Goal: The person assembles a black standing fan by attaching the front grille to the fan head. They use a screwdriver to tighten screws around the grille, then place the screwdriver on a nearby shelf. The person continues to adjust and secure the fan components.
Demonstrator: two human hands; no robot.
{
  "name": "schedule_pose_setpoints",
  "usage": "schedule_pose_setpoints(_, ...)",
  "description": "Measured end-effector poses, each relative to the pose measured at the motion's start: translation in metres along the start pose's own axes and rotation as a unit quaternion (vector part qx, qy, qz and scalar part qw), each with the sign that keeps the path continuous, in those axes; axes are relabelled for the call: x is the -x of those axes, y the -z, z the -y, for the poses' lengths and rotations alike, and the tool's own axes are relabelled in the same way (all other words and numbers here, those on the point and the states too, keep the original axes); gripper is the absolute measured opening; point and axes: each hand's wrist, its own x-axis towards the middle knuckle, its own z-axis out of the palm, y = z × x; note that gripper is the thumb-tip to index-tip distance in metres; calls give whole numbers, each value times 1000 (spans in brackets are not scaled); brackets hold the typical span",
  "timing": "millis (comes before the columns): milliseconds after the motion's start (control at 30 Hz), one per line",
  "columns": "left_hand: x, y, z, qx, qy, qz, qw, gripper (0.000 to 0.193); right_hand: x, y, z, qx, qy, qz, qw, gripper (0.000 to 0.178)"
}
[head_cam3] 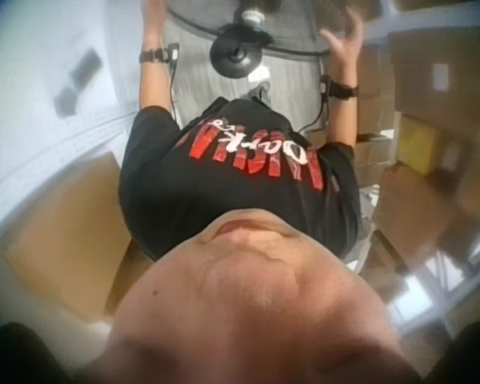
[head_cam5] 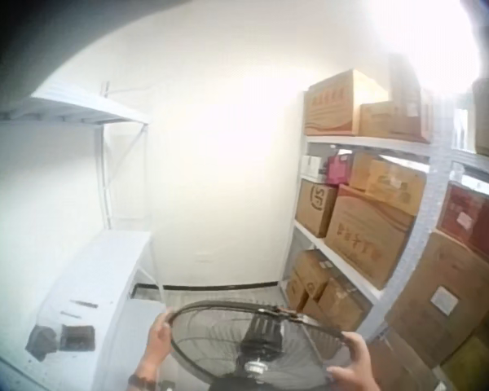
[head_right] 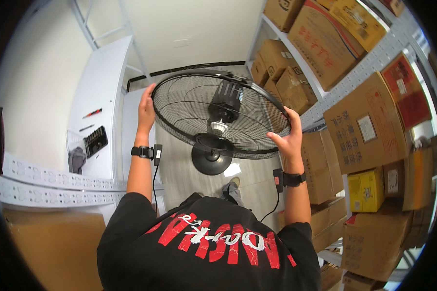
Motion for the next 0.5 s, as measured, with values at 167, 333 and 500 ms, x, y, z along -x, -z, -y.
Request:
schedule_pose_setpoints(167,-36,-16,-71,-49,-81,82,992,84,-2,2,0,19,25,4,999,88)
schedule_pose_setpoints(333,-44,-29,-100,-91,-109,69,987,71,-2,4,2,32,13,7,999,87)
schedule_pose_setpoints(500,-48,-24,-103,-71,-114,79,988,69,-2,6,2,37,8,7,999,88)
